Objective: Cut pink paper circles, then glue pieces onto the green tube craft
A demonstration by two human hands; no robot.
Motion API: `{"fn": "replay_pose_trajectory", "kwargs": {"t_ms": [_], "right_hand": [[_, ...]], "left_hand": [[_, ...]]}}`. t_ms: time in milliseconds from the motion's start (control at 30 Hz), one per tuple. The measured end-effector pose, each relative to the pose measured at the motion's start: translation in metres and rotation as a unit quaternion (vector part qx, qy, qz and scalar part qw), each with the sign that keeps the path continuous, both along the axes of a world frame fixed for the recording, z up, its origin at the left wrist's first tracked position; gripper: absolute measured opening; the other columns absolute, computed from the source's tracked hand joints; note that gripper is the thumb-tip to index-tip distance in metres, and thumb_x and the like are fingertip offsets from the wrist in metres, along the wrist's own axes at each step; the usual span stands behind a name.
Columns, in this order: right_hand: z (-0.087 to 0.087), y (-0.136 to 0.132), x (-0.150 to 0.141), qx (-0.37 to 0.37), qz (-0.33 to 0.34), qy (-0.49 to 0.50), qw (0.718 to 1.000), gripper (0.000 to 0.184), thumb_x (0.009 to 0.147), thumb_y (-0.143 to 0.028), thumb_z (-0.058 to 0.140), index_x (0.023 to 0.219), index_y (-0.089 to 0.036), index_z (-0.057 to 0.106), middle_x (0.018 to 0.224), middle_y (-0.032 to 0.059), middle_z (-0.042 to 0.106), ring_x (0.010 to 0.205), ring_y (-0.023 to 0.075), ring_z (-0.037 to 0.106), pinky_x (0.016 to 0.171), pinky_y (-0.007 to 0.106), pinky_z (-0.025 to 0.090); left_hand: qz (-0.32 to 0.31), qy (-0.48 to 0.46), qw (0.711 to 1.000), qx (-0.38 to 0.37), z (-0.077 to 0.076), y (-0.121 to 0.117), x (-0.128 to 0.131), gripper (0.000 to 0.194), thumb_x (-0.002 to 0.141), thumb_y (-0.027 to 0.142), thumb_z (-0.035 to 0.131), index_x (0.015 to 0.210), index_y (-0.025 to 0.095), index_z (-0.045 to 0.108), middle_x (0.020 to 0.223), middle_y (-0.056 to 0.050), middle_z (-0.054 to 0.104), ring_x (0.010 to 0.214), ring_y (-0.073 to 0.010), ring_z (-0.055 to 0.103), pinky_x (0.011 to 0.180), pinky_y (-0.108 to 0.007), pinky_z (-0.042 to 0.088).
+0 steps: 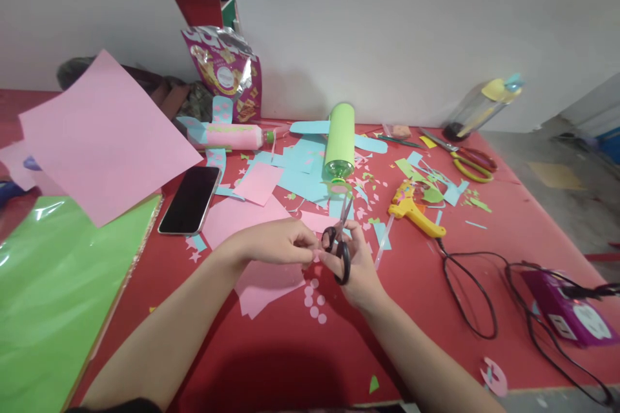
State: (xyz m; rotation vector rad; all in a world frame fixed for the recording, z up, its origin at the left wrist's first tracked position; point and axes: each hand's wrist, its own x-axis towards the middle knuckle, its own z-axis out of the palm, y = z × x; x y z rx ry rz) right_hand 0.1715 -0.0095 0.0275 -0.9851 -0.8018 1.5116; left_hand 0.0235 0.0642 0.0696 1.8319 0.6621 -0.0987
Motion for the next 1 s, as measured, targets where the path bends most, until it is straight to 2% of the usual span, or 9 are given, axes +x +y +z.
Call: {"fn": "replay_pose_trajectory", "kwargs": {"t_ms": [200,400,700,833,1000], "right_hand": [[0.0028,-0.0009,-0.0002,-0.014,0.029,-0.001,0.999,0.041,0.059,-0.015,0.072,0.083,-0.026,0.042,0.071,-0.0078,0.049,0.058,0.0064,0.049,0.055,0.021,0.041],[0.0029,0.0003,0.0001,-0.012,0.013,-0.001,1.0,0.044,0.055,-0.012,0.073,0.082,-0.026,0.042,0.07,-0.0084,0.05,0.057,0.0059,0.048,0.053,0.02,0.04],[0.0023,0.0002,-0.0001,-0.021,0.026,-0.002,0.999,0.044,0.055,-0.013,0.074,0.082,-0.025,0.042,0.071,-0.0079,0.05,0.059,0.0069,0.05,0.056,0.022,0.041],[0.0018,0.0004,0.0002,-0.018,0.026,-0.003,0.999,0.044,0.054,-0.011,0.074,0.082,-0.025,0.042,0.07,-0.0079,0.05,0.059,0.0069,0.05,0.056,0.021,0.041],[0.0007,0.0003,0.0019,-0.023,0.063,0.001,0.998,0.043,0.057,-0.017,0.074,0.082,-0.025,0.041,0.071,-0.0077,0.05,0.059,0.0077,0.052,0.059,0.024,0.043]], "left_hand": [[0.029,0.0,1.0,0.011,0.001,0.0006,-0.0001,0.013,0.071,0.02,0.044,0.066,0.015,0.056,0.064,0.002,0.056,0.058,-0.0101,0.047,0.054,-0.02,0.034],[0.006,-0.011,1.0,0.022,0.0008,0.0026,-0.003,0.014,0.073,0.023,0.047,0.066,0.015,0.056,0.061,0.003,0.053,0.055,-0.0086,0.043,0.051,-0.019,0.032],[0.012,-0.019,1.0,0.006,0.0015,0.0016,-0.0026,0.013,0.074,0.021,0.049,0.067,0.015,0.059,0.063,0.003,0.055,0.057,-0.0083,0.045,0.054,-0.018,0.034],[0.009,-0.023,1.0,0.003,0.0006,0.002,-0.0023,0.015,0.074,0.023,0.049,0.064,0.015,0.057,0.061,0.003,0.053,0.055,-0.0083,0.044,0.053,-0.018,0.033],[-0.001,-0.037,0.999,0.0,0.0,0.0016,-0.0017,0.021,0.073,0.023,0.05,0.054,0.015,0.049,0.055,0.004,0.047,0.051,-0.0073,0.039,0.05,-0.019,0.031]]}}
